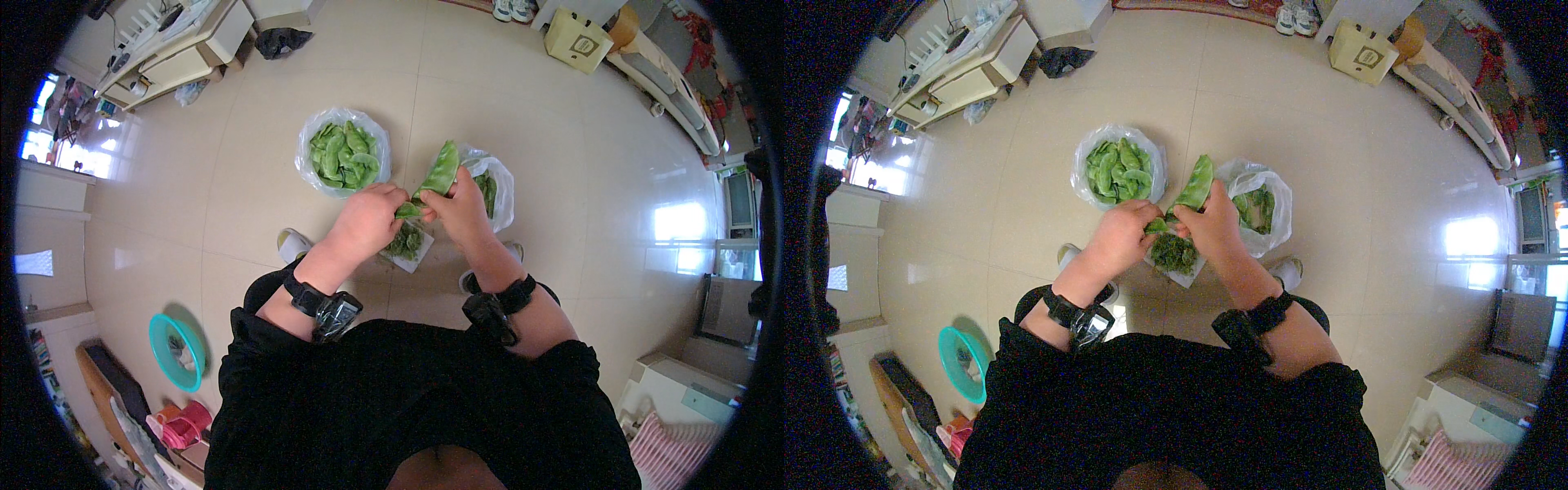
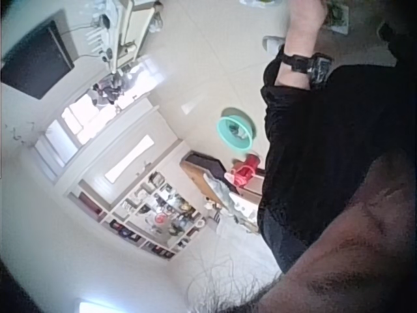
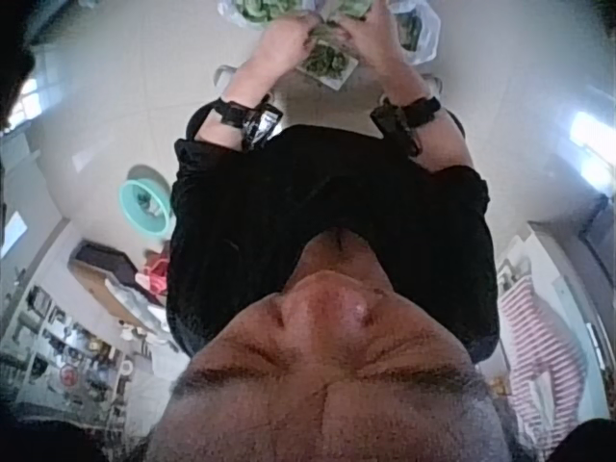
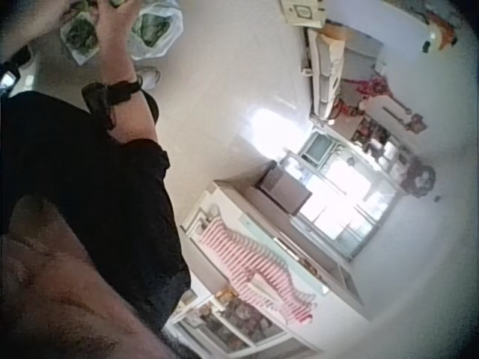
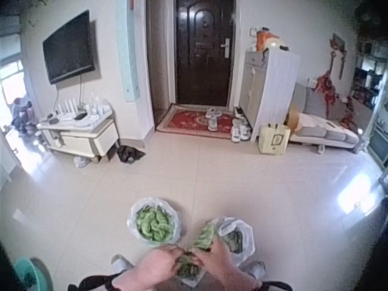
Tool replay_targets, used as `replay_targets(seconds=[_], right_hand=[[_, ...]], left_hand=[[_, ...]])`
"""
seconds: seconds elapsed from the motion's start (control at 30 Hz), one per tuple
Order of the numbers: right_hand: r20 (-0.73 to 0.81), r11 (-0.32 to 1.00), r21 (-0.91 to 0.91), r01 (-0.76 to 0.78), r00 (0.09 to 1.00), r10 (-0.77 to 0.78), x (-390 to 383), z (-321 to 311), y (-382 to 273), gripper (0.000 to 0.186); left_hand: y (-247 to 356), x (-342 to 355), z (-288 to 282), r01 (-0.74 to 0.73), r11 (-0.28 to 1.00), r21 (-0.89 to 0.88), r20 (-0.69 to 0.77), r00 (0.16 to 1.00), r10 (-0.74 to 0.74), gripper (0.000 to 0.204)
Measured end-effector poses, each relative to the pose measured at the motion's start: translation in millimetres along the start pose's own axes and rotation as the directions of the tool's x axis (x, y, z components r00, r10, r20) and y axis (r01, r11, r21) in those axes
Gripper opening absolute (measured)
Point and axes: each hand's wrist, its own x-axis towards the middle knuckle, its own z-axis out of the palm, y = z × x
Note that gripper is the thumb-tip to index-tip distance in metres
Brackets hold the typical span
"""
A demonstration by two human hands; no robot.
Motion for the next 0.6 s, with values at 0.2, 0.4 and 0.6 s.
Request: replay_targets(seconds=[0.2,0.4,0.6], right_hand=[[0.117,0.995,0.077,-0.063,0.992,0.053,2.2,-5.3,-0.9,0.034],[0.272,0.984,0.063,-0.167,0.951,0.145,-0.3,-10.3,-9.9,0.036],[0.328,0.947,0.169,-0.273,0.922,0.208,-8.4,-9.5,-23.7,0.042]], left_hand=[[-2.5,-2.0,-6.5,0.010,1.000,0.006,-0.009,1.000,-0.010,0.027],[-10.8,-1.6,-11.5,0.161,0.987,0.029,-0.103,0.982,-0.157,0.020],[-12.2,-2.2,-9.9,0.228,0.973,0.030,0.011,0.973,-0.229,0.020]])
